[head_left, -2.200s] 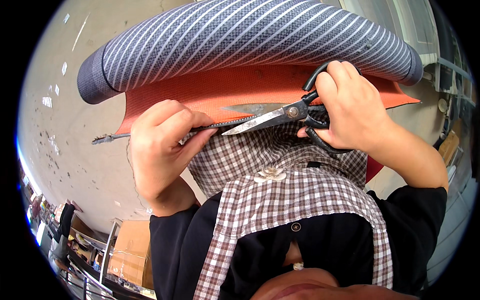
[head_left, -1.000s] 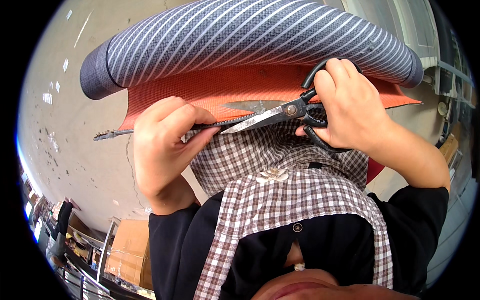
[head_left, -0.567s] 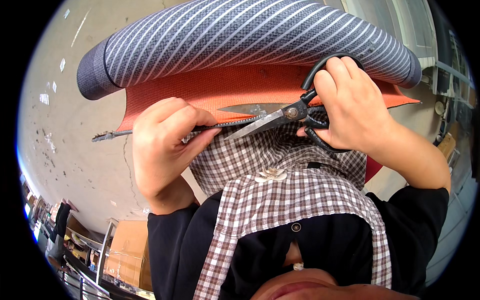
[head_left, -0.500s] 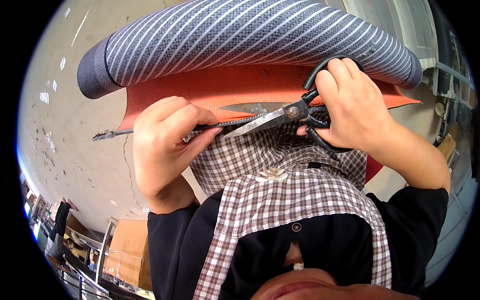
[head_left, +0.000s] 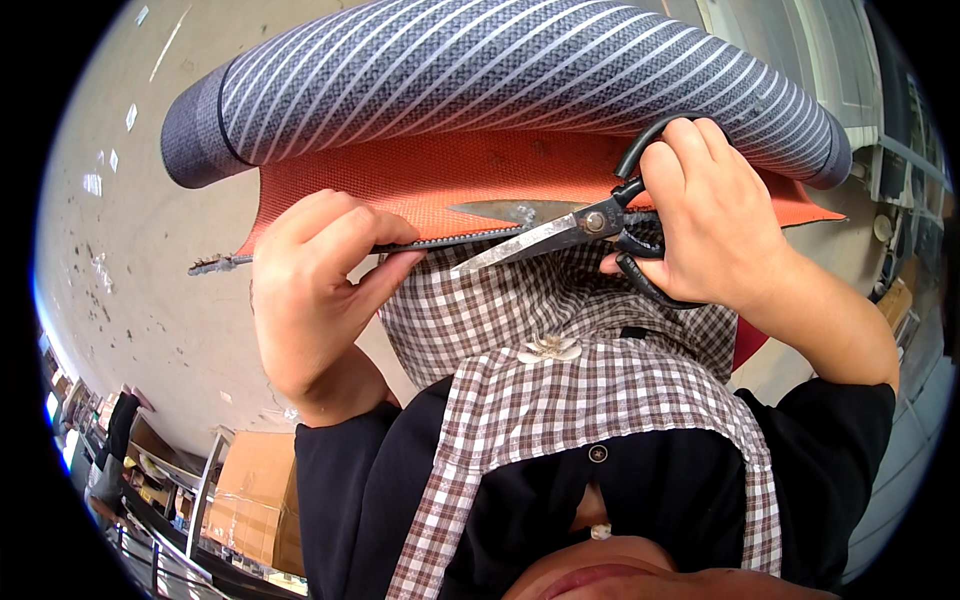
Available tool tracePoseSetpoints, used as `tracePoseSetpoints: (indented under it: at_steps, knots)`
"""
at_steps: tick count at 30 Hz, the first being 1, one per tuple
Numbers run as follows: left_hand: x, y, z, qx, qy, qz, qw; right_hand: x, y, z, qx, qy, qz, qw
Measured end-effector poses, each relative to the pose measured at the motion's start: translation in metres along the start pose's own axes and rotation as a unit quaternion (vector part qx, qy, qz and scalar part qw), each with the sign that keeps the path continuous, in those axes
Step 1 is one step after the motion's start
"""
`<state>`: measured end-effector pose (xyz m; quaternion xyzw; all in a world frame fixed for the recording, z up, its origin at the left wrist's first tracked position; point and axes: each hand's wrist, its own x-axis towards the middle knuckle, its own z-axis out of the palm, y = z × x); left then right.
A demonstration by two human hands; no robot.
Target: The person uses large shears to trim the edge of a roll of patterned blue and gray rubberized material. They hold the material with one hand while making precise cuts along the length of the roll.
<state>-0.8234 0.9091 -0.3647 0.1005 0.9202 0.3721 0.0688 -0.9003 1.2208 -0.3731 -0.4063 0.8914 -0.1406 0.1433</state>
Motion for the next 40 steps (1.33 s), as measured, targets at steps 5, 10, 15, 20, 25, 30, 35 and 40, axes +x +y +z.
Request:
tracePoseSetpoints:
  at_steps: [5,10,15,20,25,30,35,40]
  knots:
    - [0.0,-0.001,0.0,-0.018,-0.009,0.004,1.0,0.003,-0.001,0.008,0.013,0.029,-0.021,0.999]
    - [0.0,-0.005,-0.002,-0.017,-0.023,0.018,0.999,0.0,-0.002,0.007,-0.032,0.011,0.002,0.999]
    - [-0.002,-0.006,0.002,-0.036,-0.005,0.004,0.999,-0.007,-0.005,0.005,-0.05,-0.036,0.013,0.998]
    - [-0.001,-0.009,0.002,-0.038,-0.007,0.003,0.999,-0.005,-0.003,0.004,-0.024,-0.014,-0.004,1.0]
    - [-0.001,-0.012,0.004,-0.046,-0.001,-0.001,0.999,0.005,-0.005,-0.002,0.008,-0.01,-0.006,1.0]
    - [-0.007,-0.012,0.002,-0.011,0.038,0.005,0.999,0.007,0.026,-0.047,0.041,0.005,0.087,0.995]
    - [0.013,-0.016,-0.001,0.098,0.075,0.032,0.992,0.008,0.107,-0.08,0.081,-0.004,0.177,0.981]
    - [0.05,-0.024,-0.008,0.172,0.072,0.081,0.979,0.038,0.103,-0.109,0.026,-0.193,0.228,0.954]
